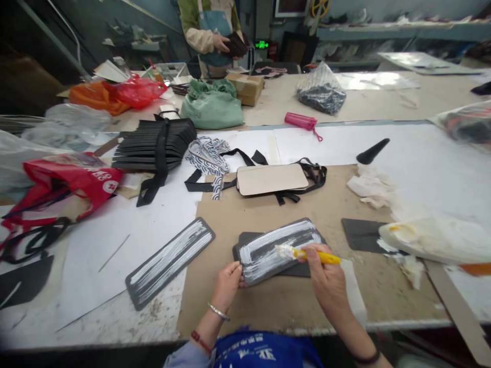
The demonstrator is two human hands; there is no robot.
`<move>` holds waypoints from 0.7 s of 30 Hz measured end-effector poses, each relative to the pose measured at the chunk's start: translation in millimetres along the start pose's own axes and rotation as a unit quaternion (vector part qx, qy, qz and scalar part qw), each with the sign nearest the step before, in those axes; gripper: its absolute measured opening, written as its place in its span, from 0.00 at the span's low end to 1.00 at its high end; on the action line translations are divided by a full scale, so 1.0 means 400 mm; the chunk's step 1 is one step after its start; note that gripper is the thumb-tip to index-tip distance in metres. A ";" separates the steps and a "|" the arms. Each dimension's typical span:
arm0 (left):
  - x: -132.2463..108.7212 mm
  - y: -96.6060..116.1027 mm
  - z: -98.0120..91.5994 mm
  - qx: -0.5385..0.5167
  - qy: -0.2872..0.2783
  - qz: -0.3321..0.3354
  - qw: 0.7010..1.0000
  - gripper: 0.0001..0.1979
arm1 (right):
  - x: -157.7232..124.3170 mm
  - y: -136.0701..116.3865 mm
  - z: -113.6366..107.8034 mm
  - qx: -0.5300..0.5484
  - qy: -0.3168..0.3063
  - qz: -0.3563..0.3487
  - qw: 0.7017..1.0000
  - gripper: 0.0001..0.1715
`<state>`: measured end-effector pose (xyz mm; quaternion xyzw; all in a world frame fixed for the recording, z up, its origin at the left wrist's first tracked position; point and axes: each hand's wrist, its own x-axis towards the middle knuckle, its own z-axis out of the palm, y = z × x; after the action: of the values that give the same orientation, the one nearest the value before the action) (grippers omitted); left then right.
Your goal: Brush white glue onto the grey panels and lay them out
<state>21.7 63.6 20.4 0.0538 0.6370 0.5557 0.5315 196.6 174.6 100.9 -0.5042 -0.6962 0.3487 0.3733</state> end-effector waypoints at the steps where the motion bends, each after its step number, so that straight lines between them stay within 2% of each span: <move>1: 0.001 -0.002 0.000 0.002 0.001 0.001 1.000 0.14 | 0.010 -0.002 0.014 0.020 -0.008 0.011 1.000 0.21; 6: 0.006 -0.016 -0.005 0.023 0.002 0.013 1.000 0.11 | 0.006 -0.016 0.156 0.166 -0.076 0.077 0.980 0.22; 9: 0.007 -0.023 -0.008 0.041 0.001 0.027 0.999 0.09 | 0.001 -0.011 0.210 0.183 -0.107 0.084 0.974 0.23; 14: 0.008 -0.029 -0.012 0.063 -0.002 0.044 0.997 0.09 | 0.011 -0.019 0.191 0.096 -0.065 0.026 0.993 0.22; 19: 0.010 -0.029 -0.007 0.077 0.000 0.053 0.996 0.09 | 0.012 -0.043 0.196 0.093 -0.103 0.021 0.990 0.24; 21: 0.001 -0.027 -0.002 0.083 0.007 0.062 0.995 0.09 | 0.012 -0.030 0.179 0.036 -0.083 0.006 0.996 0.26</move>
<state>26.5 59.1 11.8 0.1335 0.6801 0.5328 0.4855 128.0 168.5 77.8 -0.4639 -0.7085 0.4170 0.3301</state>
